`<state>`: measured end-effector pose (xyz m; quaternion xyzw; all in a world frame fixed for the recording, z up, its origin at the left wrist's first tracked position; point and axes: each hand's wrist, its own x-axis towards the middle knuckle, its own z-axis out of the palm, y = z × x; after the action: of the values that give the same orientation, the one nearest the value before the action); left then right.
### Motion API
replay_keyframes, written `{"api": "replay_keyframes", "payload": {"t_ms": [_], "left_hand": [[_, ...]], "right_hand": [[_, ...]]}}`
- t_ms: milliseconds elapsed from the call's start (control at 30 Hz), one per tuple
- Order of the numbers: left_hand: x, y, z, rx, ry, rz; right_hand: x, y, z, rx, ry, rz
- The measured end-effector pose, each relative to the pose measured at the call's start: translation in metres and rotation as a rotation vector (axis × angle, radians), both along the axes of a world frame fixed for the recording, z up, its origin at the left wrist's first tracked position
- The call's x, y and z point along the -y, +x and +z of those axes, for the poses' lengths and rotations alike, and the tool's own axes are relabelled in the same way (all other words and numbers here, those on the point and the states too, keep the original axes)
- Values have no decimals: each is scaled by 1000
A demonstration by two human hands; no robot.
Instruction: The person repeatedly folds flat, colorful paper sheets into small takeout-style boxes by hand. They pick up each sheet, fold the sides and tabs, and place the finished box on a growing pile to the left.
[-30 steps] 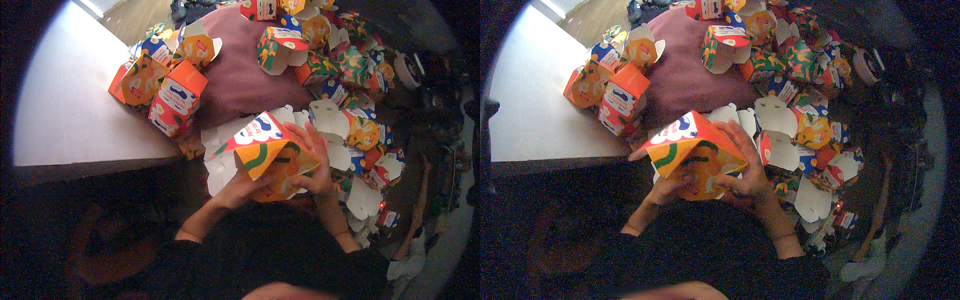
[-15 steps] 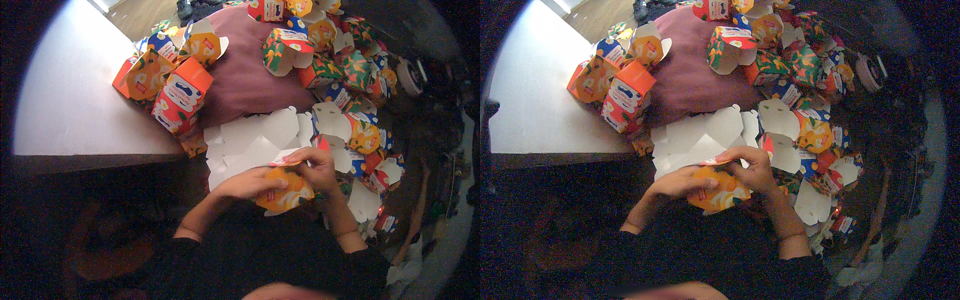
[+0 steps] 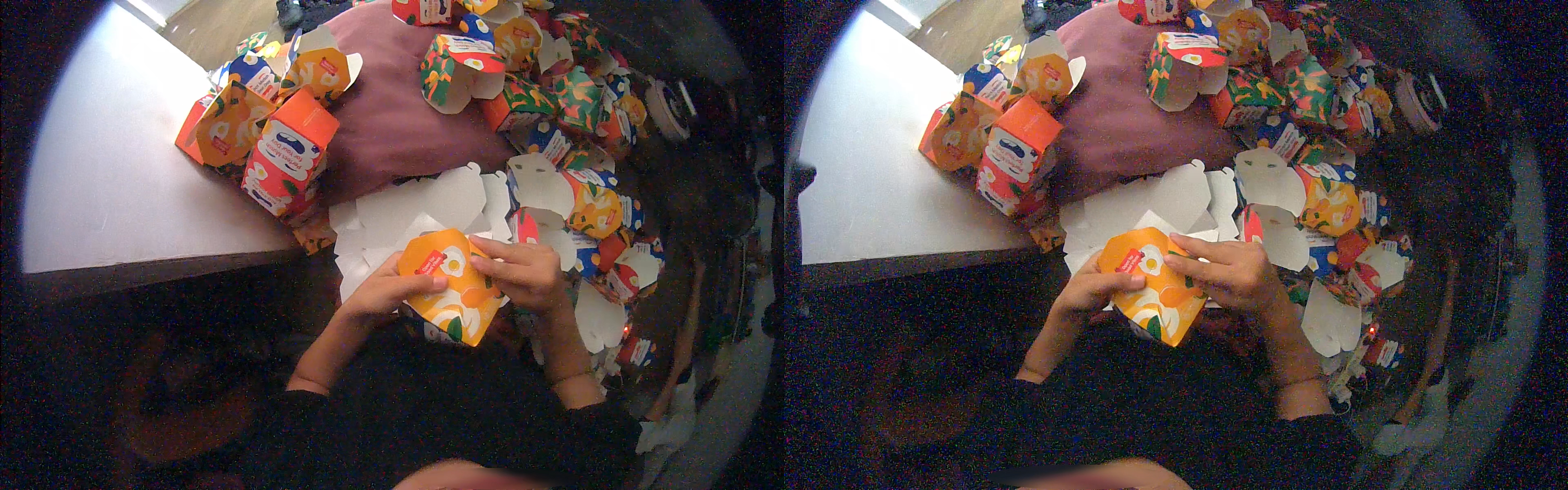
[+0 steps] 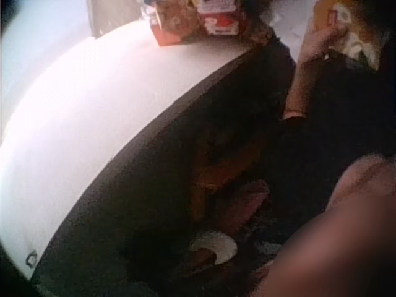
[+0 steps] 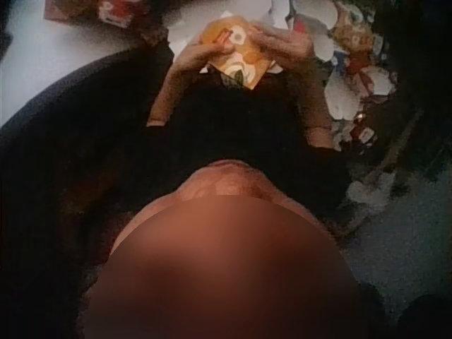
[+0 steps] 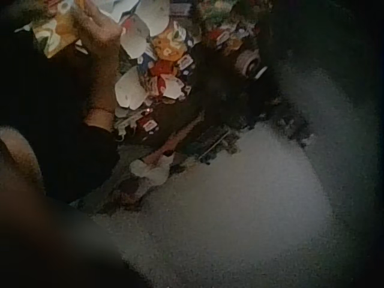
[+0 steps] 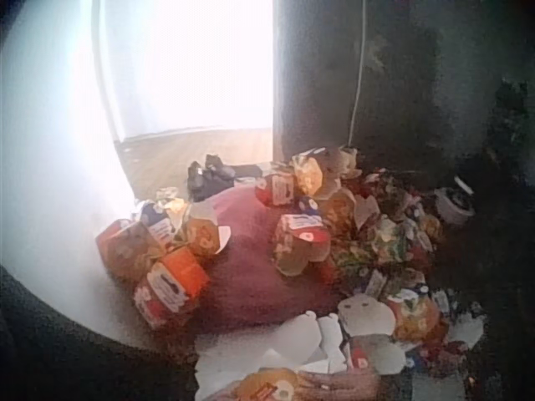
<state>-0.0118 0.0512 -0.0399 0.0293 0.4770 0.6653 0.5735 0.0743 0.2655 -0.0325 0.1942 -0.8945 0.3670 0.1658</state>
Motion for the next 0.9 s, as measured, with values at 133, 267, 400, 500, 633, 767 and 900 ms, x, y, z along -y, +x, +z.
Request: {"api": "replay_keyframes", "payload": {"t_ms": [133, 267, 400, 500, 633, 767, 900], "left_hand": [[-1, 3, -2, 36, 114, -9], [-2, 5, -2, 23, 102, -24], [0, 6, 0, 5, 103, -31], [0, 6, 1, 29, 119, 36], [-1, 7, -2, -112, 191, 61], [-3, 10, -11, -364, 204, -27], [-8, 12, -11, -359, 261, -34]], "right_hand": [[-5, 5, 1, -21, -27, 1], [-1, 9, -6, -71, 38, -67], [-1, 8, -10, -54, -94, -50], [2, 8, -9, -17, -81, -57], [13, 13, -9, 223, -398, -164], [16, 16, -15, 596, -815, -224], [20, 21, -20, 423, -735, -226]]}}
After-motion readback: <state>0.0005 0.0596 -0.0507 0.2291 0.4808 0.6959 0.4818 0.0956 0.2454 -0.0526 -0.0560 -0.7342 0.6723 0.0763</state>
